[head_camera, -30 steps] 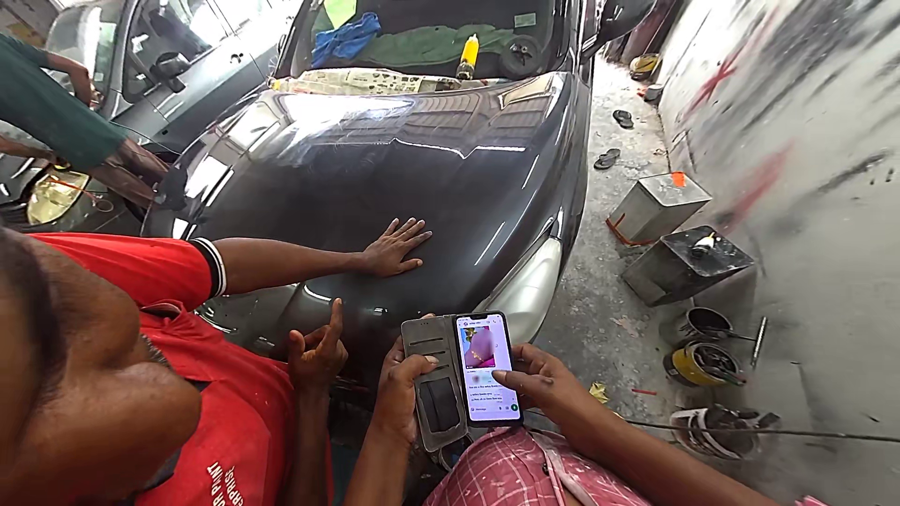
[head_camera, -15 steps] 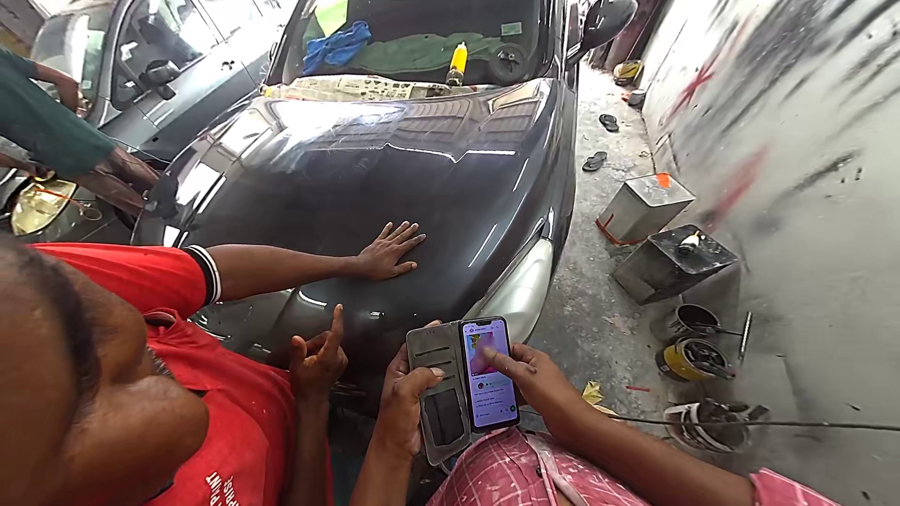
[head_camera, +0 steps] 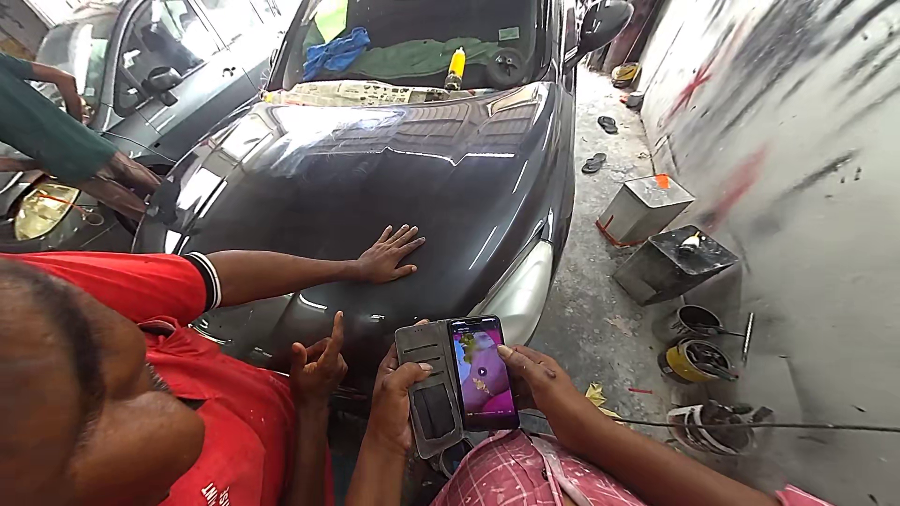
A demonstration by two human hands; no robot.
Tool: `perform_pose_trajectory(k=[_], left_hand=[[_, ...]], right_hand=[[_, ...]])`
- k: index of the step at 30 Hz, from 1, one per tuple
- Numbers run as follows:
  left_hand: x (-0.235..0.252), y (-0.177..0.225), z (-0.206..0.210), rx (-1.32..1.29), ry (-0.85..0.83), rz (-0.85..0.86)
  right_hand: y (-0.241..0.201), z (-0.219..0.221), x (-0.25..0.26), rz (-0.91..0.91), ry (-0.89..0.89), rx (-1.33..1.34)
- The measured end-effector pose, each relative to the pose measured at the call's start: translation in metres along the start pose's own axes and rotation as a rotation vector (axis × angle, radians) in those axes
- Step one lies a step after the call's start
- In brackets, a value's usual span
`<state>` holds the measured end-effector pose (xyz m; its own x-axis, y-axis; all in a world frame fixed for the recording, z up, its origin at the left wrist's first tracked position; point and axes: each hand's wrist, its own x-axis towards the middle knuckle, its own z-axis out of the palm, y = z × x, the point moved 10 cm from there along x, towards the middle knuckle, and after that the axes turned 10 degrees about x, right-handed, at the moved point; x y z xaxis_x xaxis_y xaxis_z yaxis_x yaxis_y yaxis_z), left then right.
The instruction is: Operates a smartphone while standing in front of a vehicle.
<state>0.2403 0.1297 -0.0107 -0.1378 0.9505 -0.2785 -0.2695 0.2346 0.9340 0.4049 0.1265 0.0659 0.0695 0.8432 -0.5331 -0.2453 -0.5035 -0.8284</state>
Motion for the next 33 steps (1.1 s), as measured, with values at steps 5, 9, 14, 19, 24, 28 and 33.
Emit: perform_pose_trajectory(k=[5,9,14,19,24,28,33], left_hand=[[0.0,0.002,0.002,0.003,0.003,-0.01],[-0.004,0.009,0.006,0.022,0.004,-0.014],[-0.009,0.017,0.014,0.058,0.014,-0.02],[-0.01,0.023,0.014,0.099,0.023,-0.001],[-0.008,0.052,0.028,0.334,-0.04,0.102],[-0.012,0.028,0.02,0.117,0.04,-0.006],[-0.012,0.032,0.023,0.159,0.041,0.003]], right_hand=[[-0.006,0.004,-0.005,0.0,-0.007,-0.015],[0.002,-0.001,0.001,0.07,0.017,-0.019],[0.085,-0.063,0.091,0.021,-0.338,-0.004],[0.081,-0.062,0.087,0.035,-0.304,-0.021],[0.081,-0.062,0.087,0.025,-0.322,-0.018],[0.079,-0.063,0.086,0.021,-0.321,-0.032],[0.079,-0.066,0.087,0.035,-0.312,-0.023]])
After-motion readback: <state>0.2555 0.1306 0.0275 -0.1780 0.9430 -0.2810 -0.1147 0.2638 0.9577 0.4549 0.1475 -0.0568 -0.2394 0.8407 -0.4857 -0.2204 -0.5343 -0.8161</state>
